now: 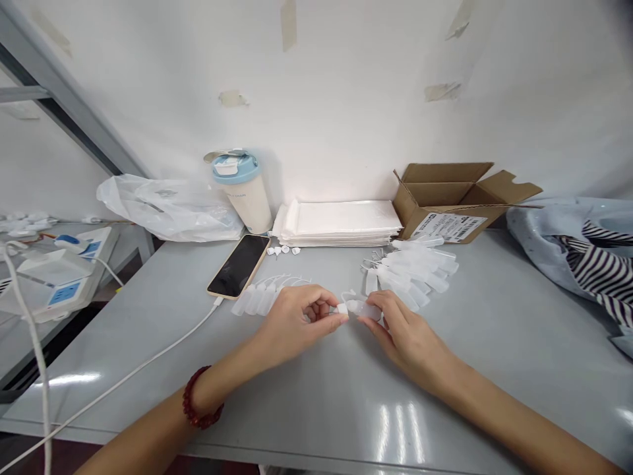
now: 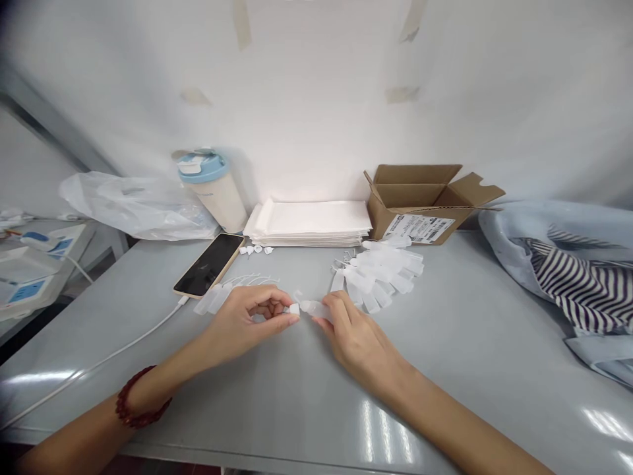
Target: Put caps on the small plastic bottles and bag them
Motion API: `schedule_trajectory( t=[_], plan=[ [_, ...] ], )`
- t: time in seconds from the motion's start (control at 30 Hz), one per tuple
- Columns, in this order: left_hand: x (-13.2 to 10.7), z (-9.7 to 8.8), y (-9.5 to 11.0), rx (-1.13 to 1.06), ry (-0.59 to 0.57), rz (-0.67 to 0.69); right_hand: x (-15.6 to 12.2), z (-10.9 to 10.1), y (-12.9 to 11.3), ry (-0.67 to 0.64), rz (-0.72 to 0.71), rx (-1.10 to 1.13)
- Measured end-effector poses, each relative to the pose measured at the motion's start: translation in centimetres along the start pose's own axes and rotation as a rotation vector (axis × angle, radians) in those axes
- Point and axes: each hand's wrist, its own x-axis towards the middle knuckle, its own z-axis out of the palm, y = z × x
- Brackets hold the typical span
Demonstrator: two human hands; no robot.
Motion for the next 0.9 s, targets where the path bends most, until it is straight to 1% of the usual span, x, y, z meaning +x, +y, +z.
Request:
schedule_trajectory(
  t=[0.13, 0.2, 0.3, 0.37, 0.47, 0.57, 0.63, 0.7, 0.77, 0.83, 0.9],
  plan=[
    [-0.2, 0.1, 0.0, 0.046, 0.004, 0.084, 0.0, 0.1, 0.0, 0.045, -0.050, -0.119],
    [-0.2, 0.2, 0.0, 0.092, 0.025, 0.111, -0.1, 0.1, 0.0, 0.067, -0.099, -0.185],
    [-0.3, 0.3, 0.1, 0.143, 0.044, 0.114, -0.2, 0.0, -0.1, 0.119, -0.168, -0.260],
    [-0.4, 0.2, 0.3, 0.128, 0.041, 0.092, -0.3, -0.1, -0.1, 0.153, -0.204, -0.293],
    [-0.3, -0.1, 0.7, 0.023, -0.017, -0.016, -0.3, -0.4, -0.2, 0.187, -0.249, -0.318],
    [-0.2, -0.5, 0.9, -0.165, -0.160, -0.194, -0.1, -0.9, -0.4, 0.208, -0.308, -0.318],
    [-0.1, -0.7, 0.8, -0.298, -0.256, -0.280, 0.1, -1.3, -0.5, 0.207, -0.338, -0.305],
    [0.0, -0.8, 0.6, -0.415, -0.323, -0.325, 0.2, -1.6, -0.7, 0.197, -0.348, -0.288],
    [0.1, -0.8, 0.4, -0.502, -0.361, -0.355, 0.3, -1.8, -0.8, 0.183, -0.357, -0.276],
    [0.1, -0.8, 0.3, -0.537, -0.383, -0.376, 0.3, -2.1, -0.9, 0.183, -0.364, -0.277],
    [0.1, -0.8, 0.3, -0.525, -0.387, -0.385, 0.4, -2.2, -1.0, 0.187, -0.366, -0.287]
  ],
)
